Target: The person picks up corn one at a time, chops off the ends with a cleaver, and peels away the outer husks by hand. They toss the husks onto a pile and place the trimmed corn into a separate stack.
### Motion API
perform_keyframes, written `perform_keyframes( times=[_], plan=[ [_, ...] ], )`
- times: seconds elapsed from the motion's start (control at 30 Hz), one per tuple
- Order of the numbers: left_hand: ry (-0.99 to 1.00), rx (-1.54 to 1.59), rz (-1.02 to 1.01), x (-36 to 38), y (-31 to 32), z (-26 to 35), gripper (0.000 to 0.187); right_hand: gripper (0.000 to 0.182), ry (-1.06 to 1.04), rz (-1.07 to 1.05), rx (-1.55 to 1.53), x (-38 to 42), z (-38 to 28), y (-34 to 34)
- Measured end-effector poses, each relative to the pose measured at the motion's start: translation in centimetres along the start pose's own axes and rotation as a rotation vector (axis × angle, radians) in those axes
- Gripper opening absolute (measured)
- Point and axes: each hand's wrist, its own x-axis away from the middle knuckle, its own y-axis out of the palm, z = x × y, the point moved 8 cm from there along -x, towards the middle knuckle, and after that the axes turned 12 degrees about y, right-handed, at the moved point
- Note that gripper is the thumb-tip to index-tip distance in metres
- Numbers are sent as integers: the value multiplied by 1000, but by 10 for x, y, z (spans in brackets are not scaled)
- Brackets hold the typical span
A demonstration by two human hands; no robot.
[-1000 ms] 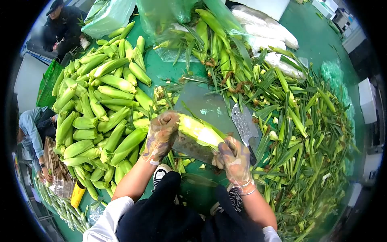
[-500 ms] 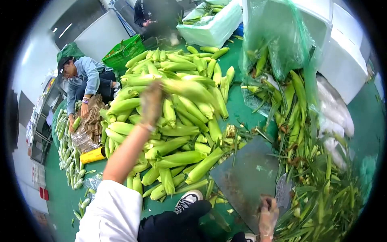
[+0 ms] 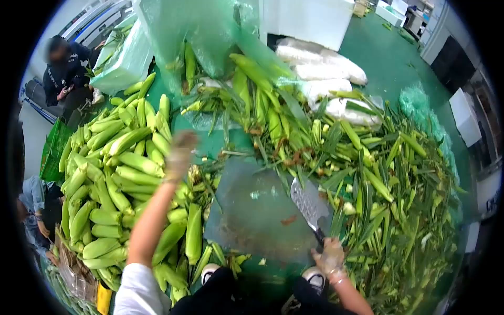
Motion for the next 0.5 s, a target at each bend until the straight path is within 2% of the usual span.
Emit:
perform_keyframes(
  times=[0.03, 0.07, 0.1, 0.17, 0.2, 0.23, 0.27, 0.3, 0.33, 0.37, 0.43, 0.5],
  plan=[
    [142, -344, -56, -26, 74, 33, 22, 46, -8, -27, 57, -3, -4, 1],
    [330, -527, -77, -48, 124, 39, 24, 46, 18, -30, 66, -8, -3, 4],
    [614, -912, -56, -57, 165, 22, 27, 47, 53, -42, 78, -11, 1, 7],
    [392, -1002, 239, -111, 185, -85, 37, 44, 37, -11, 136, -17, 4, 3],
    [383, -1228, 275, -135, 186, -107, 38, 44, 43, -68, 112, -20, 16, 12],
    [93, -1152, -62, -156, 182, -111, 39, 44, 51, -125, 82, -20, 27, 25],
    [-196, -1133, -265, -157, 181, -112, 40, 43, 67, -147, 2, -21, 36, 31],
    [-427, -1077, -225, -148, 172, -126, 49, 43, 87, -155, -10, -21, 39, 31],
    [-488, -1005, -190, -132, 166, -123, 60, 40, 85, -169, 40, -23, 37, 31],
    [-527, -954, -200, -122, 157, -150, 58, 38, 78, -179, 82, -27, 31, 32],
    [-431, -790, -116, -101, 150, -139, 47, 32, 10, -101, 49, -40, 20, 24],
    [-336, -658, -178, -74, 139, -153, 39, 34, 64, -82, -4, -47, 28, 31]
  ],
)
